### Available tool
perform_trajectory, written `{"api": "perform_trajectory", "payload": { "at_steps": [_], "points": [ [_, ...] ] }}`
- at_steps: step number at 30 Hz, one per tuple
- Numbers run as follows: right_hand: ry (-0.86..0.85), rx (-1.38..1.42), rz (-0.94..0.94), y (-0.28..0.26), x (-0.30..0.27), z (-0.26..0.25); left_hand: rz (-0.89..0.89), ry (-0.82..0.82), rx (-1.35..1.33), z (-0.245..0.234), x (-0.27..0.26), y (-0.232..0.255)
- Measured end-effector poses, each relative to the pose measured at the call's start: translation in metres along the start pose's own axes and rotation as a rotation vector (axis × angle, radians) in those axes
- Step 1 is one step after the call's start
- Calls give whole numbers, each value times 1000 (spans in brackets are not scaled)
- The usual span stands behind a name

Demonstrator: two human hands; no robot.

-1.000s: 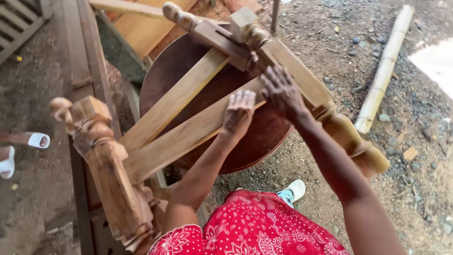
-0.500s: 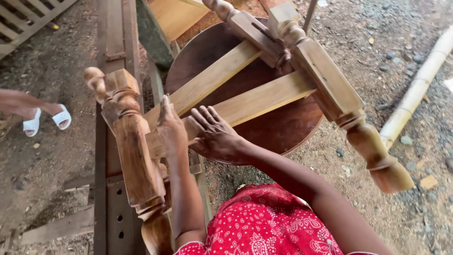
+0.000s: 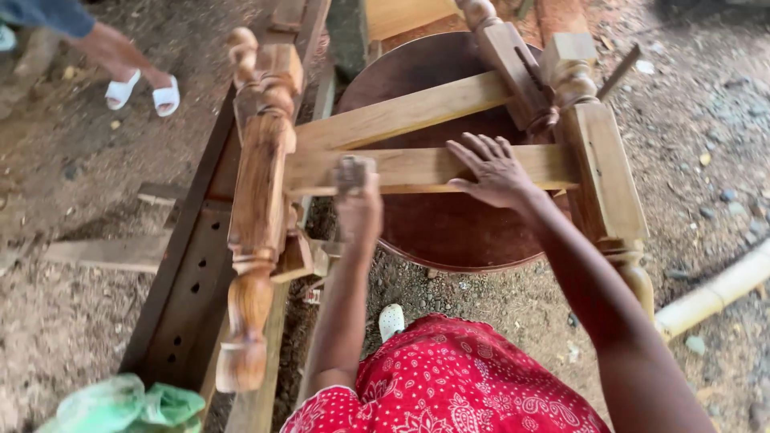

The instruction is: Sanding a wooden table base and legs in a workshop.

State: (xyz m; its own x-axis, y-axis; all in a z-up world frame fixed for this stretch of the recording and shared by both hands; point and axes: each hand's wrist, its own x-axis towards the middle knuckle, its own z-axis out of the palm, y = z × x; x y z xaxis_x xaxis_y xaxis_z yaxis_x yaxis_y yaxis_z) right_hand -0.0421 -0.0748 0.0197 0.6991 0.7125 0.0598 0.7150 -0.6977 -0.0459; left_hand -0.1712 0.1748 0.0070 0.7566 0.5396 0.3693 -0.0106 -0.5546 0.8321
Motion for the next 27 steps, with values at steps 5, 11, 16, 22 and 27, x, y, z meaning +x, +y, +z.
{"api": "perform_trajectory", "payload": {
  "at_steps": [5, 11, 16, 22, 27],
  "points": [
    [-101, -1, 18, 76, -18, 5, 497, 94, 457, 137, -69, 4],
    [-112, -8, 26, 163, -15, 47, 627, -37, 538, 215, -113, 55],
    [-71, 158, 241, 118, -21, 3, 429, 53, 147, 226, -89, -4],
    [-75, 147, 263, 108, -19, -4, 346, 528, 472, 110, -19, -110],
    [-56, 110, 233, 117, -18, 1, 177, 608, 481, 129, -40, -41]
  ]
}}
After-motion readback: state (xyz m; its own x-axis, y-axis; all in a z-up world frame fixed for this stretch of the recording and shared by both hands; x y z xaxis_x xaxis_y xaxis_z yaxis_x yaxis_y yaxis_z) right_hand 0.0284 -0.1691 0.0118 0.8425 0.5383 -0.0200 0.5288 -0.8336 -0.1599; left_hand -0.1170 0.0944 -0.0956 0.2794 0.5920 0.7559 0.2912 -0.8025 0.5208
